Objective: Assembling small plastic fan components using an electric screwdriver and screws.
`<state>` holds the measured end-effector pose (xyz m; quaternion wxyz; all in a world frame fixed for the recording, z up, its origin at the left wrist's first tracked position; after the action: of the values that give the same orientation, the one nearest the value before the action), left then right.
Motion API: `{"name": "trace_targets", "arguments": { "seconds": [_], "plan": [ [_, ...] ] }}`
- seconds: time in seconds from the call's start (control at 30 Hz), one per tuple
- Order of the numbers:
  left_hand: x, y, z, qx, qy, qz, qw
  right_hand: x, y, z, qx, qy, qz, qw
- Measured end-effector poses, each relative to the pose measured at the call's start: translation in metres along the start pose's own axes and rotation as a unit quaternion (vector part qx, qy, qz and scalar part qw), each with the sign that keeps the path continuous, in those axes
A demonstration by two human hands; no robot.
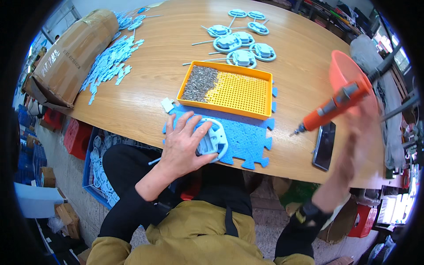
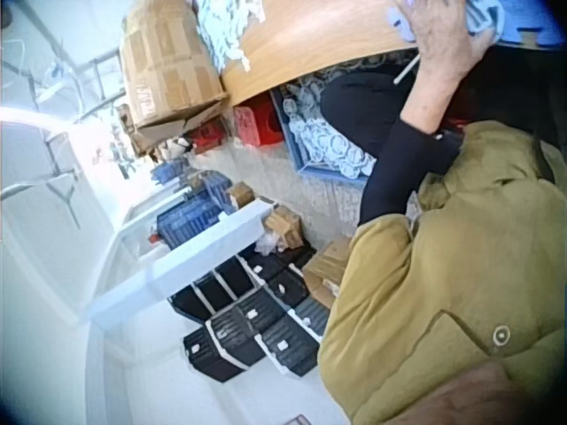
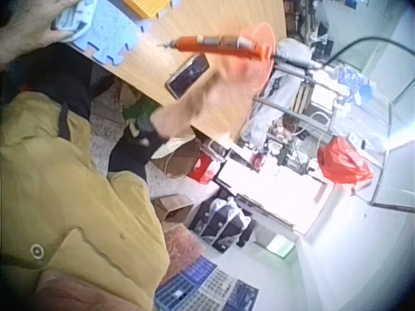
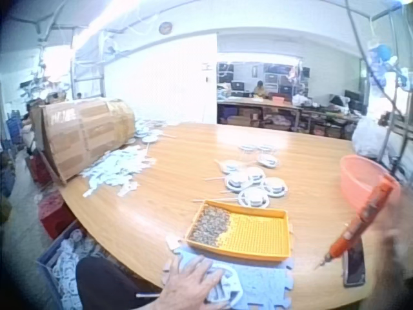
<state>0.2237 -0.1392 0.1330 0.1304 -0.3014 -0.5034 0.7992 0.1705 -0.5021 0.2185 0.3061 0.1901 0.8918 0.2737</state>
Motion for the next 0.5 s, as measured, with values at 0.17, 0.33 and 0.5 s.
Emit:
{"name": "trace_targets", "arguments": {
  "seconds": [0.17,0.33,0.5],
  "plan": [
    [0.004,0.002,-0.003,-0.023,-0.006,0.030,0.999,0.017,0.049,0.078,0.212,0.038,-0.158,0.964],
    [0.018,-0.009,-0.006,-0.031,-0.060,0.039,0.997,0.034,0.076,0.075,0.110,0.052,-0.175,0.977],
    [0.013,0.005,-0.006,0.000,-0.072,0.053,0.996,0.039,0.095,0.102,0.156,0.107,-0.176,0.966]
  ]
}}
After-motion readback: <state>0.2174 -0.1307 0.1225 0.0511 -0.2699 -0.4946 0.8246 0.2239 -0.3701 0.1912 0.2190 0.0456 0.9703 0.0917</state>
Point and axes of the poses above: each hand's wrist, its own x-axis away from the middle knuckle, its own y-axis out of the palm, z = x × y, the point moved 9 cm from there along -x, towards the middle knuckle, and after that the axes turned 2 degrees about -y, right-handed, at the moved point
